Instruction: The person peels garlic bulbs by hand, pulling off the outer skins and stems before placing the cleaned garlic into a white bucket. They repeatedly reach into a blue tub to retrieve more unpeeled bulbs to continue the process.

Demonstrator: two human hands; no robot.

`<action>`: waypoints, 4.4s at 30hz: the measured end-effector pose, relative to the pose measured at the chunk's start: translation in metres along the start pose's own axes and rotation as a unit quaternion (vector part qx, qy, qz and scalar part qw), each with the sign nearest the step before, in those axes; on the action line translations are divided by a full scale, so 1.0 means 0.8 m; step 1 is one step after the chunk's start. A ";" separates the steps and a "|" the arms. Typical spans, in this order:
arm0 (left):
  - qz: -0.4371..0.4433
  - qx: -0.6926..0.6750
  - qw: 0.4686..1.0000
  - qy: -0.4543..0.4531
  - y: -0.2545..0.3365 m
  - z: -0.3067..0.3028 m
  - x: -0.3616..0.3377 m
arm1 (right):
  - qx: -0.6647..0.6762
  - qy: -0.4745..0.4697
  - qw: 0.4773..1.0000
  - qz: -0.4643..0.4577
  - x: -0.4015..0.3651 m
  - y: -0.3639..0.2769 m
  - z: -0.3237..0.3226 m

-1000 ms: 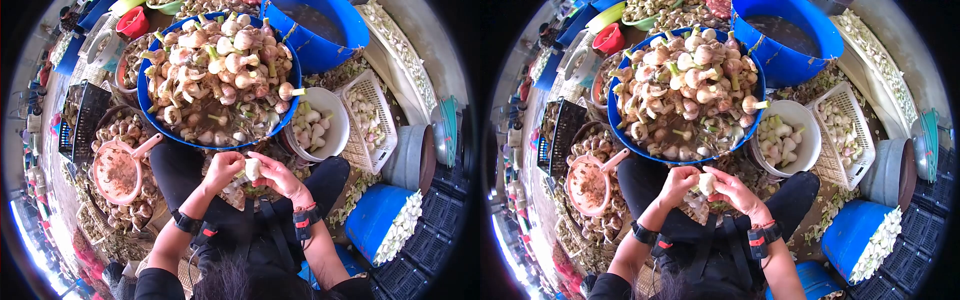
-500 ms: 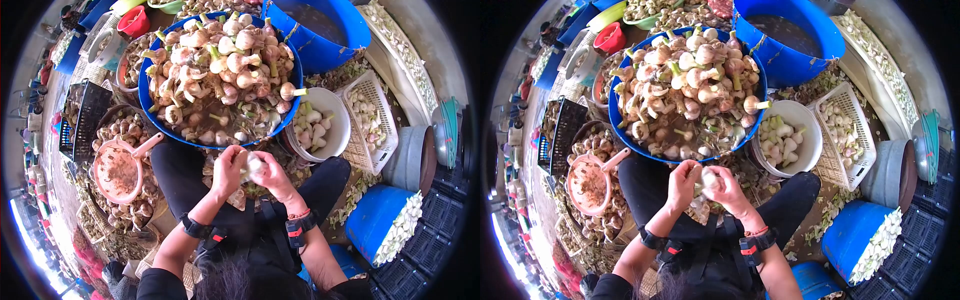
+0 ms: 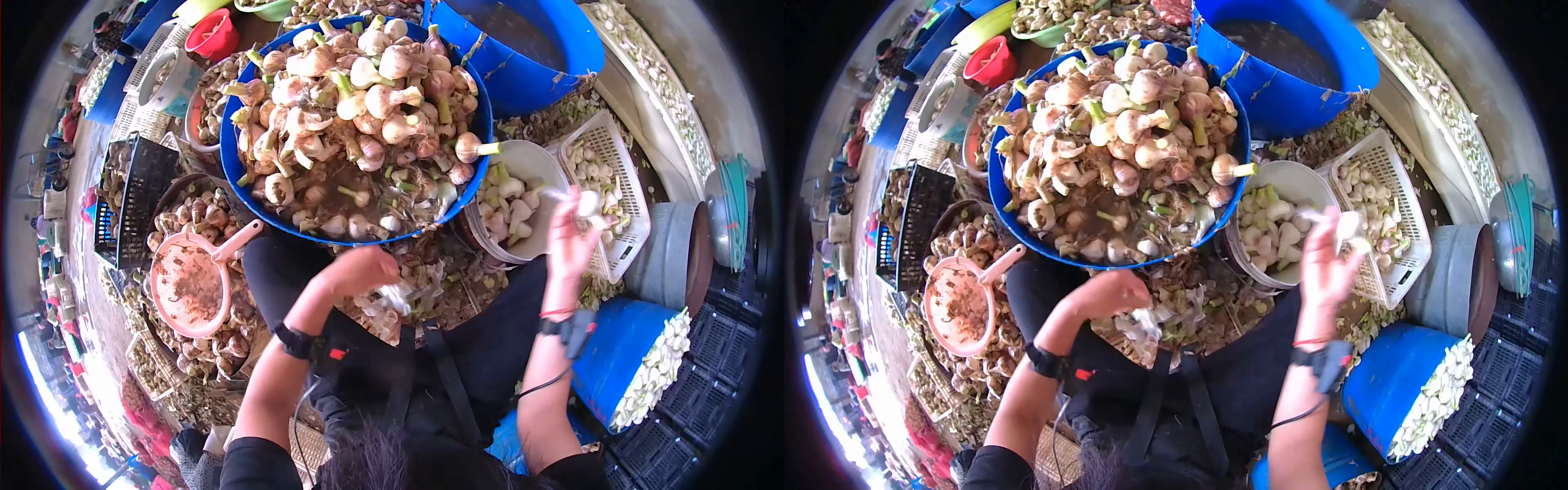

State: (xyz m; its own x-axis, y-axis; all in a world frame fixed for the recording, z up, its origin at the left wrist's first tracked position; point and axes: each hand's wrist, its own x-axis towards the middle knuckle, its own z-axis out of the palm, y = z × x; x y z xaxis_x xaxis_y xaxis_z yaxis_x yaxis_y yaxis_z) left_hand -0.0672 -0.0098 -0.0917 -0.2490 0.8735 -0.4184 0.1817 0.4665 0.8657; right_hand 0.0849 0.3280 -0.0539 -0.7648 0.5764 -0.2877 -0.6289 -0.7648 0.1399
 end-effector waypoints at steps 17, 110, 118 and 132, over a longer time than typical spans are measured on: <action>0.030 -0.348 0.907 0.236 0.046 0.000 0.021 | -0.577 0.001 0.803 0.150 -0.069 0.212 -0.079; -0.077 -0.101 0.900 0.417 0.072 -0.002 -0.001 | -0.585 -0.100 0.796 0.120 -0.078 0.234 -0.097; 0.028 0.152 0.894 0.421 0.083 0.016 -0.024 | -0.853 -0.114 0.509 0.010 -0.087 0.225 -0.057; -0.198 0.258 0.870 0.370 0.022 -0.019 -0.037 | -0.397 -0.009 0.857 0.328 -0.108 0.158 -0.046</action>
State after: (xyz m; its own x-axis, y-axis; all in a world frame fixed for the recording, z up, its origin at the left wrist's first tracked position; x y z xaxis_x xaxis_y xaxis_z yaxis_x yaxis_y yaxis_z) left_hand -0.0713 -0.0296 -0.0600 -0.8990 0.3900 -0.1991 0.2973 0.8775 0.3762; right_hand 0.0770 0.1707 -0.0464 -0.9240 -0.0528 -0.3787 0.2246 -0.8765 -0.4258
